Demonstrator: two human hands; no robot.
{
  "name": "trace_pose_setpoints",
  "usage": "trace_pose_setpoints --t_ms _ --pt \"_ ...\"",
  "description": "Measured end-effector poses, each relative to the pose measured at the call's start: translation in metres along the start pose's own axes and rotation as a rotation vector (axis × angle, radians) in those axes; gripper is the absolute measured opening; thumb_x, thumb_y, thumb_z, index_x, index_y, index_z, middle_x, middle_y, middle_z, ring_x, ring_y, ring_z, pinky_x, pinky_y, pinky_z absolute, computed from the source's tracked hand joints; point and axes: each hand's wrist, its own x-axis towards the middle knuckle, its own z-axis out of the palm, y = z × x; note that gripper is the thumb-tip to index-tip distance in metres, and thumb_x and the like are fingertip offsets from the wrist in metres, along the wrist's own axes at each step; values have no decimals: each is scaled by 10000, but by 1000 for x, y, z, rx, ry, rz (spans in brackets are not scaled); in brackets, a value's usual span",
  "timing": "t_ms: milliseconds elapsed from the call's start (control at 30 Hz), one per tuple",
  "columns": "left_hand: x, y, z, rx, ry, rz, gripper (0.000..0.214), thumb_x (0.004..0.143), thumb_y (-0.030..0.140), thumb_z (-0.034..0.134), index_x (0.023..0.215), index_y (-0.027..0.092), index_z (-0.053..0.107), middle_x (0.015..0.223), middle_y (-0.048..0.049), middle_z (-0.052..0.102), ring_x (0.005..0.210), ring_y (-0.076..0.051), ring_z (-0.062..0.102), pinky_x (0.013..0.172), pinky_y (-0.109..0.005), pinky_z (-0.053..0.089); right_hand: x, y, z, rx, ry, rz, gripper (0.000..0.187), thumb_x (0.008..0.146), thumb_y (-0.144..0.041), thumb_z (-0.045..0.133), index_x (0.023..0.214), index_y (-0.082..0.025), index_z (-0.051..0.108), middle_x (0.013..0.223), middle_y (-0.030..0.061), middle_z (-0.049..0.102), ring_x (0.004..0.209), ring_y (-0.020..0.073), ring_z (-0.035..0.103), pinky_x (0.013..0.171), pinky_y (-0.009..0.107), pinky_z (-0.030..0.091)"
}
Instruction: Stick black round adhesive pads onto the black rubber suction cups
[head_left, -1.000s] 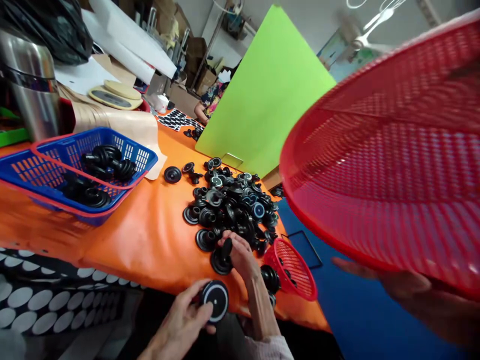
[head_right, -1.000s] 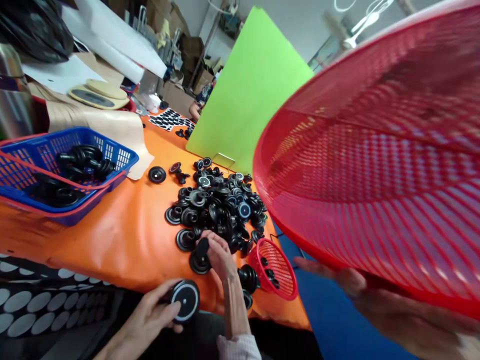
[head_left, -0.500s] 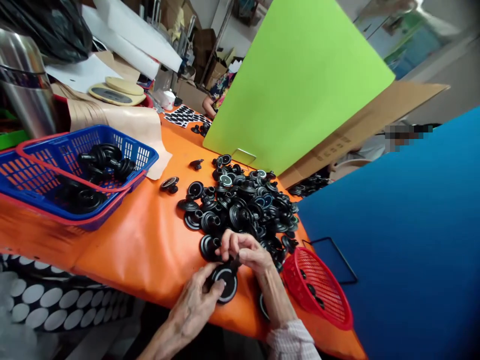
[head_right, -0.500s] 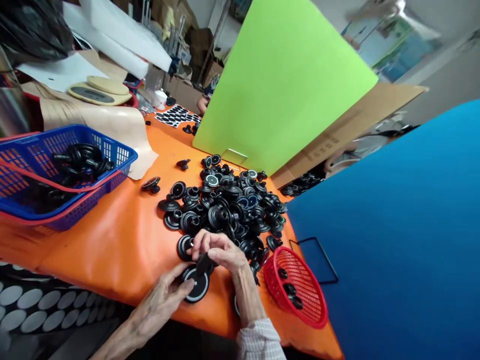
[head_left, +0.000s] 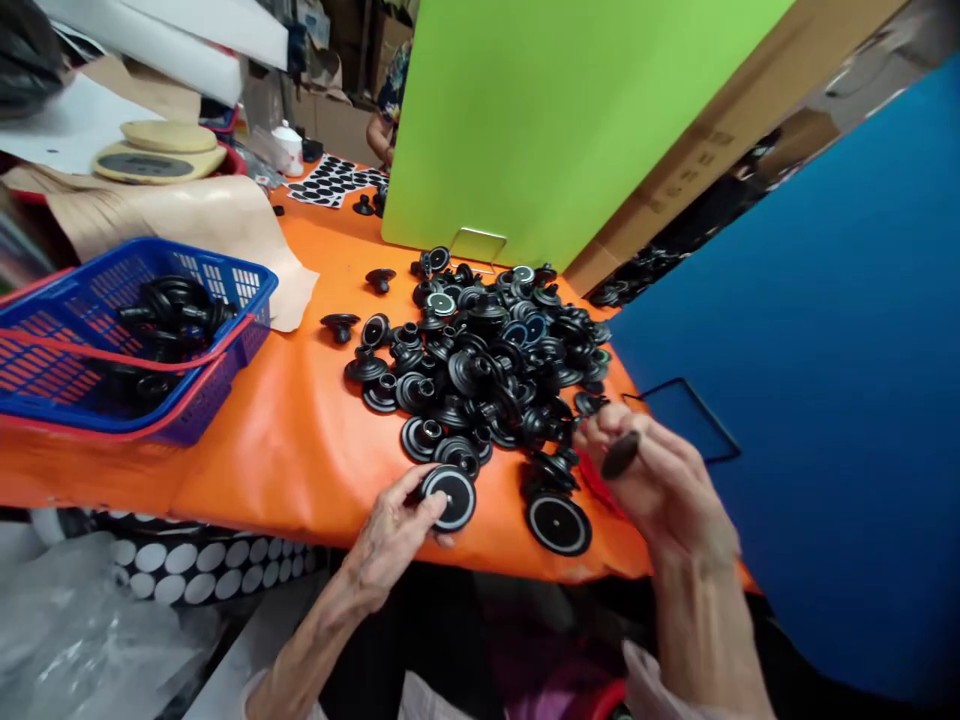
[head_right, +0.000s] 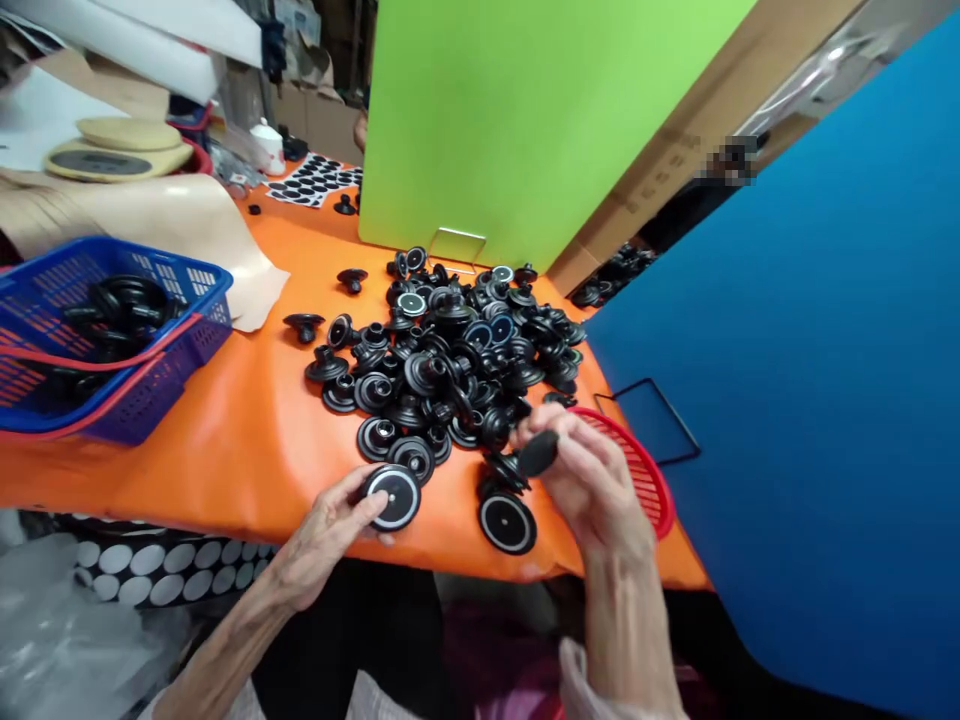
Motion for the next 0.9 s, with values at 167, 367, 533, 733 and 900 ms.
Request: trace_pose_setpoints --t_ms 167,367,533,733,900 --pt "-15 8 -5 -144 46 -1 398 789 364 687 1117 154 607 1036 -74 634 865 -178 624 733 -294 554 -69 38 18 -181 102 264 288 674 -448 770 674 -194 634 946 69 603 819 204 552 679 315 469" --pt "-33 14 -9 -165 101 13 435 794 268 688 1198 174 556 1166 -80 614 998 -215 626 819 -332 556 -95 55 74 10 118 334 276 709 -470 744 761 -210 668 923 47 618 888 200 557 829 336 454" --pt "-39 17 -6 -145 107 0 487 782 225 686 1241 192 527 1210 -78 614 1052 -232 624 839 -338 558 -96 59 95 -7 92 278 240 792 -442 676 764 -206 644 1073 55 601 1034 209 542 926 338 429" --pt "-40 18 -4 -113 127 -1 518 761 205 680 1257 165 538 1189 -85 638 1015 -232 641 831 -343 562 -99 66 106 36 108 263 220 831 -412 644 775 -200 630 1128 54 576 1068 198 535 944 322 417" --pt "-40 17 -3 -89 132 -24 504 770 194 678 1257 157 554 1173 -90 651 1013 -245 651 872 -372 556 -102 70 112 68 135 275 231 837 -411 641 774 -189 624 1134 56 563 1033 192 542 898 317 435"
